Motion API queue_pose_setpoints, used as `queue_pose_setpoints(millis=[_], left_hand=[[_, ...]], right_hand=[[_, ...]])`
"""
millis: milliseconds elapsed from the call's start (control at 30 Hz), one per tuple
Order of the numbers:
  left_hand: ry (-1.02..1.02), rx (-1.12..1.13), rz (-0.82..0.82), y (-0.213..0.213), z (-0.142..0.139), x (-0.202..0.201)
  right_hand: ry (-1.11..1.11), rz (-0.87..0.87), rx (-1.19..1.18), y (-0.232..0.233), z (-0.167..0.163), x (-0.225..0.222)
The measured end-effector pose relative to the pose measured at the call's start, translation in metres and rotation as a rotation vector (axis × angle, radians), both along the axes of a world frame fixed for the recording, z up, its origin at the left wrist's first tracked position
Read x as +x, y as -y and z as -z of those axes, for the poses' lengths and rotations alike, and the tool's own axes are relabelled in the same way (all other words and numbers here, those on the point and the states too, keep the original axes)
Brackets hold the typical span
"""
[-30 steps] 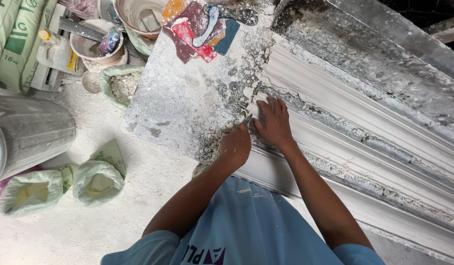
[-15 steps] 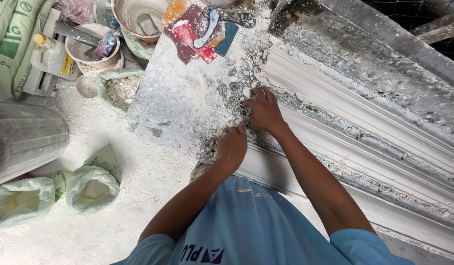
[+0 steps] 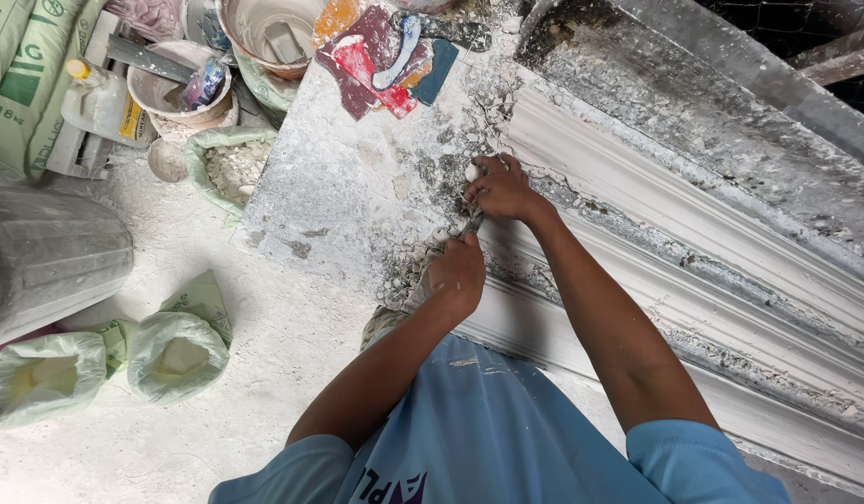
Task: The person wipes a cloth over long decorative plaster moldings, then uses a small scraping tool to remove dried plaster residue from the grooves and surfaces of the moldings, working along several pieces laid on the workshop floor and table.
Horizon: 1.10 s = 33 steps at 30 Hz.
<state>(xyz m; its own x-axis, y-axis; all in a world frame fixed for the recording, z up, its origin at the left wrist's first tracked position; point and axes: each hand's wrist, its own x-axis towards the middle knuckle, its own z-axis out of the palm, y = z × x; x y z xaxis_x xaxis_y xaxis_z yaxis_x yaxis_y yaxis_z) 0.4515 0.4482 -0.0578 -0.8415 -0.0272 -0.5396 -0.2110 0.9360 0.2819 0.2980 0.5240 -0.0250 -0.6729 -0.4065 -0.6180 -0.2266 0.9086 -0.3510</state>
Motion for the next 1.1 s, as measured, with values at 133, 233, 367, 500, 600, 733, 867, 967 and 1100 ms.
queue_pose_setpoints(millis=[133, 233, 367, 500, 600, 733, 867, 967, 1100], left_hand=[[0.055, 0.155, 0.004, 0.016, -0.006, -0.013], [0.137, 0.324, -0.105, 0.028, -0.017, -0.023], [0.168, 0.338, -0.065, 0.042, -0.031, -0.027], [0.137, 0.43, -0.149, 0.059, -0.031, -0.014], [0.008, 0.462, -0.172, 0.063, -0.025, 0.004], [-0.145, 0.431, -0.166, 0.062, -0.021, 0.022], [-0.206, 0.303, -0.086, 0.061, -0.019, 0.027], [-0.216, 0.198, 0.018, 0.059, -0.015, 0.025], [-0.215, 0.131, 0.09, 0.053, -0.008, 0.02]], right_hand=[[0.025, 0.035, -0.01, 0.0, -0.007, 0.002], [0.04, 0.093, -0.07, 0.002, -0.011, 0.004], [0.057, 0.146, -0.056, 0.004, -0.009, 0.006], [0.005, 0.157, -0.101, 0.002, -0.003, 0.011], [-0.069, 0.104, -0.141, -0.006, 0.004, 0.017], [-0.246, 0.097, -0.23, -0.024, 0.012, 0.026], [-0.297, 0.145, -0.455, -0.04, 0.023, 0.033], [-0.249, 0.182, -0.53, -0.047, 0.029, 0.035], [-0.237, 0.225, -0.55, -0.053, 0.033, 0.038]])
